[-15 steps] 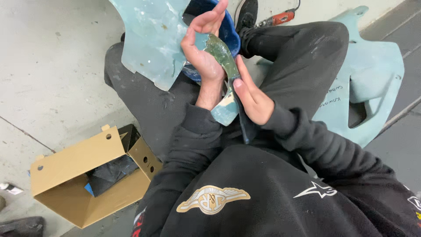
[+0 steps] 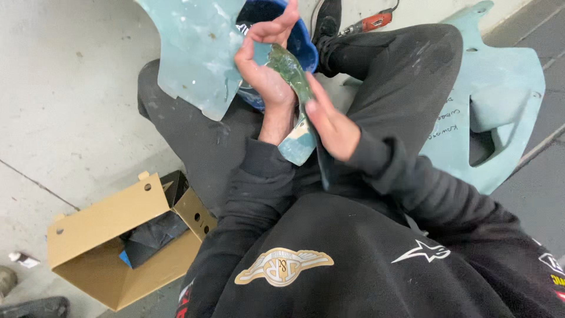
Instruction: The person scrubs a light blue plastic motorcycle fairing with a blue sponge, dipping it into a bucket of water and repeatedly rubbing the surface to remove residue.
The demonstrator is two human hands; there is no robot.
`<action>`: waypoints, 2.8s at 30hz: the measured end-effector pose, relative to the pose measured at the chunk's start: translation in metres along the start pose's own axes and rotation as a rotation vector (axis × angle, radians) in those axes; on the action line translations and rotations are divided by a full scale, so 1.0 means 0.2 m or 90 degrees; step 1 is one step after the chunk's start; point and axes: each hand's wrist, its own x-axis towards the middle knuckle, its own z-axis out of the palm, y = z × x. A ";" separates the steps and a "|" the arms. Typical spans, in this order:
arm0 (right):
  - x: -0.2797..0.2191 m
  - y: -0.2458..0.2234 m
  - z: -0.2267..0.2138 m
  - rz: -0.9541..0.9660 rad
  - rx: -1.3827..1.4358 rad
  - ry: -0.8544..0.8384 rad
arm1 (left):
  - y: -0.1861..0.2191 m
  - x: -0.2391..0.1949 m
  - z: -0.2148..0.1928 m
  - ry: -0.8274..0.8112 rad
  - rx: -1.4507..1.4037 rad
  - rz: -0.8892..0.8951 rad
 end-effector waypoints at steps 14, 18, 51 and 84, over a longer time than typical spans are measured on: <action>0.27 0.09 -0.05 0.085 0.072 -0.018 | 0.03 -0.01 -0.01 -0.049 0.051 -0.020; 0.29 0.10 -0.01 0.138 0.048 -0.011 | 0.07 0.00 -0.01 -0.037 0.067 -0.013; 0.47 0.10 -0.05 0.004 -0.019 -0.041 | 0.01 -0.03 -0.10 -0.140 0.044 0.016; 0.05 -0.06 0.02 0.096 0.206 -0.029 | -0.05 -0.03 -0.09 0.005 0.068 0.036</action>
